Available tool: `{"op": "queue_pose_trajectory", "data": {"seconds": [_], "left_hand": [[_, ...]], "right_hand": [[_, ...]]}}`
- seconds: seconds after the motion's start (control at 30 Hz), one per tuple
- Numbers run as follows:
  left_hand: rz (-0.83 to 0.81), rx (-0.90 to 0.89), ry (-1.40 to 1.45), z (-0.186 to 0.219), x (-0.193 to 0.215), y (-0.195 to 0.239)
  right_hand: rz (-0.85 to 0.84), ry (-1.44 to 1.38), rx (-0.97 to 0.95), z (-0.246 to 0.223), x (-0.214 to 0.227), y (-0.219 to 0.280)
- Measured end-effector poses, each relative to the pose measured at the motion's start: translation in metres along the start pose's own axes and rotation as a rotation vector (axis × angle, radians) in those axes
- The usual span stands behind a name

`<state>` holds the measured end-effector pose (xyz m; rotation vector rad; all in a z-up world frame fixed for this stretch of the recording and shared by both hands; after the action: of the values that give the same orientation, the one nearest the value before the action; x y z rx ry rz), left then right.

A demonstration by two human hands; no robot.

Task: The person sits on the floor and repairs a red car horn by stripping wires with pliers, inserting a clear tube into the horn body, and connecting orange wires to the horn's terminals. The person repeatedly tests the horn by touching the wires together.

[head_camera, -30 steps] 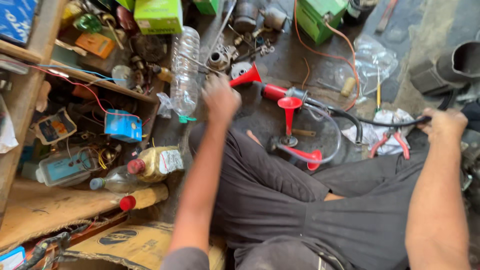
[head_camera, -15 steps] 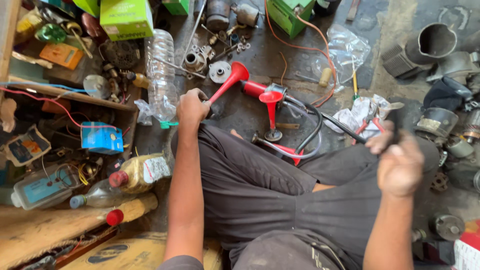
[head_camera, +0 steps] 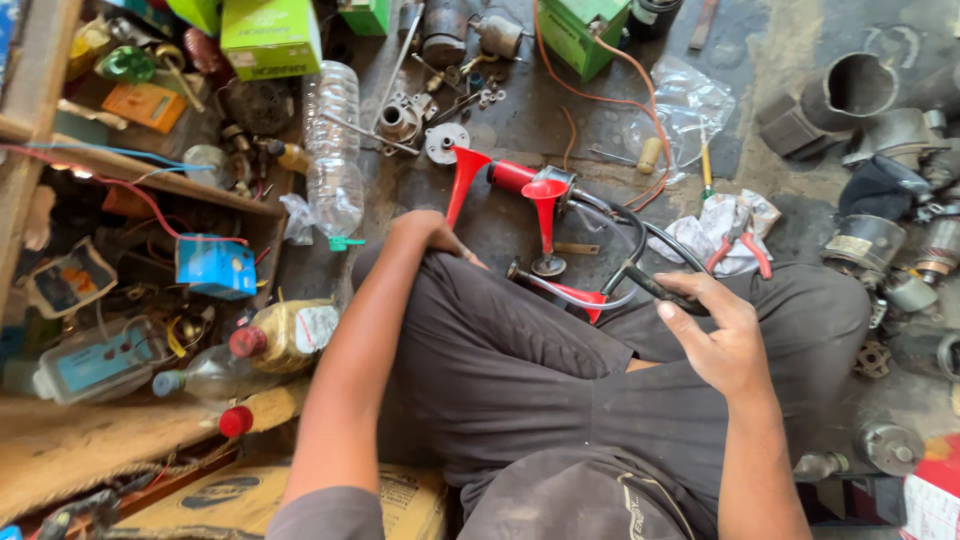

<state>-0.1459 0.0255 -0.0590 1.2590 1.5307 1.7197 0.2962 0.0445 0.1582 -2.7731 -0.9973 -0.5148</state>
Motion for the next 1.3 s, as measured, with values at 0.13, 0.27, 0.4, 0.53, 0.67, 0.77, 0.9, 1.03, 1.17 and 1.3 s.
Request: {"op": "queue_pose_trajectory", "data": {"seconds": [0.13,0.27,0.4,0.53,0.67,0.77,0.9,1.03,1.17,1.3], "left_hand": [[-0.294,0.054,-0.009,0.001,-0.008,-0.047],[-0.426,-0.096,0.105,-0.003,-0.006,-0.069],[0.307,0.024,0.287,-0.019,0.035,-0.041],[0.982,-0.121,0.62,-0.033,0.04,0.067],[1.052,-0.603,1.121,-0.045,0.006,0.152],[0.937,-0.837,1.497,-0.056,-0.021,0.193],[0.755,-1.049,1.859,-0.067,-0.038,0.224],[0.935,-1.196,1.866,-0.078,-0.026,0.244],[1.009,-1.339,1.924,-0.083,-0.028,0.26],[0.979,-1.387,1.827,-0.076,-0.044,0.274]], "right_hand": [[0.022,-0.017,-0.018,0.013,-0.006,0.011],[0.133,0.022,-0.002,0.028,0.006,0.028],[0.295,-0.309,-0.104,0.064,0.029,0.049],[0.413,-0.407,0.004,0.072,0.049,0.059],[0.462,-0.48,0.091,0.073,0.055,0.065],[0.498,-0.694,0.096,0.076,0.055,0.068],[0.431,-1.001,0.164,0.075,0.05,0.067],[0.376,-1.041,0.213,0.077,0.055,0.073],[0.38,-1.076,0.225,0.084,0.059,0.076],[0.359,-1.091,0.228,0.088,0.059,0.076]]}}
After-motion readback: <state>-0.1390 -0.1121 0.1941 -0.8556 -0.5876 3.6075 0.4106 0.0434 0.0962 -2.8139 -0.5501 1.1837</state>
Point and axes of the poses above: each hand's wrist, its own y-axis away from the middle knuckle, its own x-axis out of the back of the hand, z = x × y, the point moved 6 cm from there along -y, towards the middle knuckle, and after that the axes turned 13 degrees about -z, right-handed, at the moved point
